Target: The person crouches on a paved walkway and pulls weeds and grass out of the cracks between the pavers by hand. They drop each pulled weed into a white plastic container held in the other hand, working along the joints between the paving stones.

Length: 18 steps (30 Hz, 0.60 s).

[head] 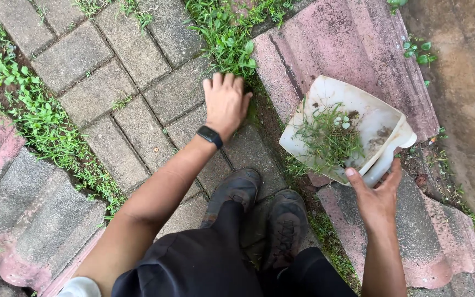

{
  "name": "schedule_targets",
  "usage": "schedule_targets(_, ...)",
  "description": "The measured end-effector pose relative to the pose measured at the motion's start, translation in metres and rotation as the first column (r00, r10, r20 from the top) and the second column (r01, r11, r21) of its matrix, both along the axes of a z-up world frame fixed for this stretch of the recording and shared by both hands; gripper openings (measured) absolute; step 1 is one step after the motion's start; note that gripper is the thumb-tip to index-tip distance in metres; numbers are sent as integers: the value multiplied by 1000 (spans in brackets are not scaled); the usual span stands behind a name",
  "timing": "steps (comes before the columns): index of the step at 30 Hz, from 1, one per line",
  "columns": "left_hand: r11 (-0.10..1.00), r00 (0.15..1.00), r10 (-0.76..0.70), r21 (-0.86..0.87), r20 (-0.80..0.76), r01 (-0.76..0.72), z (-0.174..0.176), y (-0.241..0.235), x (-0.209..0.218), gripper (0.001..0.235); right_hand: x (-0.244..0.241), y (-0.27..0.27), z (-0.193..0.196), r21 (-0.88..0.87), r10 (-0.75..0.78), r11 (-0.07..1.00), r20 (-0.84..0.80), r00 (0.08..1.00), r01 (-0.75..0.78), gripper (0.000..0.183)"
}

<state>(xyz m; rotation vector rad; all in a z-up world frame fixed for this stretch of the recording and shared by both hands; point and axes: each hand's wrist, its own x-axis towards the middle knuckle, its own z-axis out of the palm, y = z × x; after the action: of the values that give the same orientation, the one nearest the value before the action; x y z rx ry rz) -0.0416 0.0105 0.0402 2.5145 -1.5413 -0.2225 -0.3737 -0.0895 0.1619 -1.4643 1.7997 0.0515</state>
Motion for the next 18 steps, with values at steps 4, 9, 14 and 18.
schedule_targets(4, 976, 998, 54, 210, 39, -61, 3, -21, 18, 65, -2, -1, -3, 37, -28, 999, 15, 1000, 27, 122)
schedule_targets(9, 953, 998, 31, 299, 51, -45, -14, -36, 15, 56, -5, -3, -7, 25, -1, 1000, -15, 1000, 1, 122)
schedule_targets(14, 989, 998, 7, 145, 63, -16, -55, -34, 16, 25, 6, -5, 2, 78, -28, 996, -102, 994, 37, 123)
schedule_targets(18, 993, 997, -21, 116, 75, 12, -65, -35, 22, 8, -3, -5, -7, 28, 12, 1000, -34, 999, -11, 122)
